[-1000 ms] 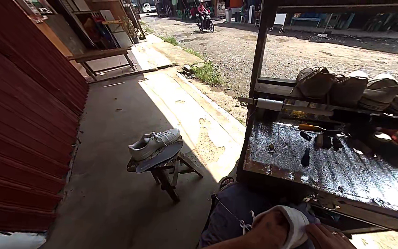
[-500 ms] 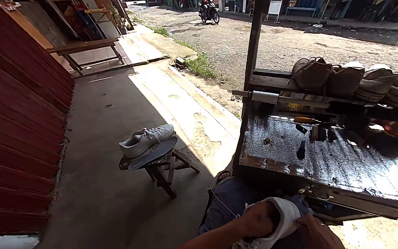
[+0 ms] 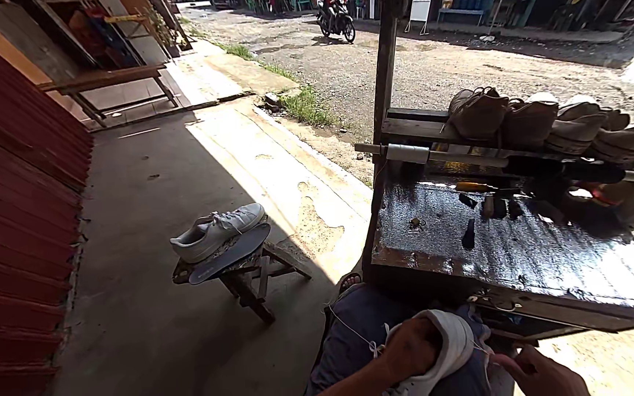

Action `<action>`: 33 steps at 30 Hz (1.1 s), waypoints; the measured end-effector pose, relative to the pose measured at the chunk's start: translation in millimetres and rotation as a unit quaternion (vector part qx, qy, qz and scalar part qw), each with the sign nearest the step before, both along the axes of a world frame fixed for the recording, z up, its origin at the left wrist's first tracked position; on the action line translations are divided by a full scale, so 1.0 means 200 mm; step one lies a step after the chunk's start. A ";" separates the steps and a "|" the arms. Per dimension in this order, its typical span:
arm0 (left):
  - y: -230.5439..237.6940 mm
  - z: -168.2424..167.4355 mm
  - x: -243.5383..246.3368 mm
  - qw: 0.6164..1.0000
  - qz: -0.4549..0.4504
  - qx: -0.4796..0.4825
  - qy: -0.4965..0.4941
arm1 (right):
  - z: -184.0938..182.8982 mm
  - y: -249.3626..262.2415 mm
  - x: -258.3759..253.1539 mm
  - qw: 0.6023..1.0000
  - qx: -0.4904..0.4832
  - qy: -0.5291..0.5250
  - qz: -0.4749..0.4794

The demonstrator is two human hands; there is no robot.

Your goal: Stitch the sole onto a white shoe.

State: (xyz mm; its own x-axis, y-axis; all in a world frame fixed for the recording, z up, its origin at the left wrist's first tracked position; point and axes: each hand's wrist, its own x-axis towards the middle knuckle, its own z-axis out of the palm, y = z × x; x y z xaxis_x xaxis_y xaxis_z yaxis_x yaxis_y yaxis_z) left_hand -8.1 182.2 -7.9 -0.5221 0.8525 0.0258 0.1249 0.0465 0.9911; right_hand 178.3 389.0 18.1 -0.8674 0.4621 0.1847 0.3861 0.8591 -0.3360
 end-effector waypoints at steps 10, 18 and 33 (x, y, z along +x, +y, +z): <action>-0.05 -0.03 0.00 0.985 0.012 0.073 0.158 | -0.25 -0.14 0.24 0.977 -0.210 -0.005 -0.026; -0.05 -0.09 0.05 0.985 0.034 0.053 0.162 | -0.20 -0.38 0.25 0.866 -0.438 0.210 0.115; -0.04 -0.08 0.03 0.983 0.033 0.062 0.167 | 0.02 -0.48 -0.01 0.750 -0.597 0.285 -0.009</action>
